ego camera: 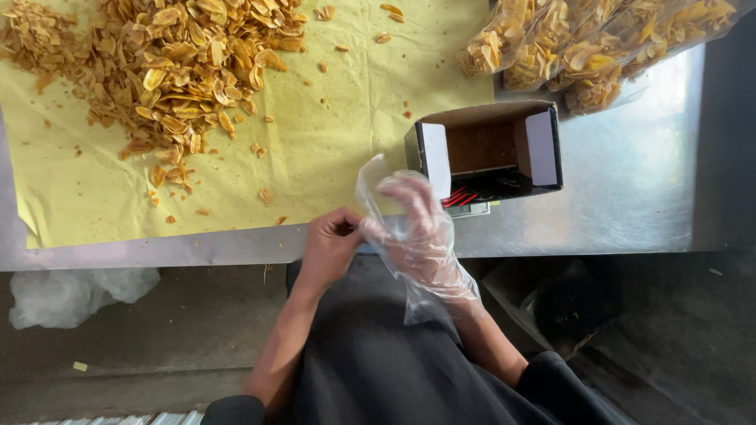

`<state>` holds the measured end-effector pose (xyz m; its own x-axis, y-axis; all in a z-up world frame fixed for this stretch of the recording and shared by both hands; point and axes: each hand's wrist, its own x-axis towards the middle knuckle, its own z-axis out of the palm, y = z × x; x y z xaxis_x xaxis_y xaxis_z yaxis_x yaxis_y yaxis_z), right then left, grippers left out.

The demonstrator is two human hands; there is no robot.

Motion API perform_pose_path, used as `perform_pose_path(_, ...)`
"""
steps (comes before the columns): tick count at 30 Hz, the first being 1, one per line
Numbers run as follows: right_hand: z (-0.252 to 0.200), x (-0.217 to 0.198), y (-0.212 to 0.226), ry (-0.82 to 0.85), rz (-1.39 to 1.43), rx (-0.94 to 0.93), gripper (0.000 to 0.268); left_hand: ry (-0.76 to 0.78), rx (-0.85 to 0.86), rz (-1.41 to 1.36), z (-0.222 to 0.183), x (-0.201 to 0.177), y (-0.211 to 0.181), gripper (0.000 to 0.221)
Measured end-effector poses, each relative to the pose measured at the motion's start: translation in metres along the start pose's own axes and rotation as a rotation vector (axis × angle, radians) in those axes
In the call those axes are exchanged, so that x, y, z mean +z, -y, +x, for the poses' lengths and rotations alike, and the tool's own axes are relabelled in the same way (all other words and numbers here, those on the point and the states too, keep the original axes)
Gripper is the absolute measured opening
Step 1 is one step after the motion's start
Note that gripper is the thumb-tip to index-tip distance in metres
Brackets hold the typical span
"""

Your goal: The person scoops dried fruit slices from a large pile on a yellow sheet into small clear plastic bags. The filled bags are then placed into a cardboard box on a stainless steel table.

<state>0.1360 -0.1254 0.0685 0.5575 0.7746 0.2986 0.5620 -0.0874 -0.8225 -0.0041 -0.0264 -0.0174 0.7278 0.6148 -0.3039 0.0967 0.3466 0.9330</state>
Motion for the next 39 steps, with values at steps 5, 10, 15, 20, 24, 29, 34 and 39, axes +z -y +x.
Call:
perform_pose_path(5, -0.007, 0.003, -0.002, 0.219, 0.398, 0.391, 0.022, -0.003, 0.143, 0.263, -0.005, 0.017, -0.020, 0.007)
perform_pose_path(10, -0.009, -0.012, -0.018, 0.141, 0.475, 0.444, 0.017, 0.009, 0.162, 0.114, -0.007, 0.015, -0.028, 0.011)
perform_pose_path(15, -0.010, -0.011, -0.035, 0.179, 0.027, -0.066, 0.031, -0.099, 0.472, 0.337, -0.010, 0.024, -0.040, 0.026)
perform_pose_path(20, -0.012, -0.009, -0.037, 0.161, -0.011, -0.066, 0.037, -0.021, 0.655, 0.589, -0.012, 0.025, -0.054, 0.026)
perform_pose_path(24, -0.011, -0.019, -0.024, 0.127, 0.017, -0.052, 0.027, 0.085, 0.542, 0.713, -0.015, 0.021, -0.065, 0.030)
perform_pose_path(29, -0.006, -0.029, -0.016, 0.142, 0.008, -0.041, 0.031, 0.163, 0.337, 0.628, -0.017, 0.019, -0.075, 0.024)
perform_pose_path(34, -0.008, -0.018, -0.035, 0.145, 0.029, -0.153, 0.035, -0.058, 0.278, 0.480, -0.013, 0.025, -0.079, 0.018)
perform_pose_path(39, -0.009, -0.001, -0.041, 0.097, -0.019, -0.169, 0.034, -0.254, 0.470, 0.789, -0.010, 0.031, -0.071, 0.047)
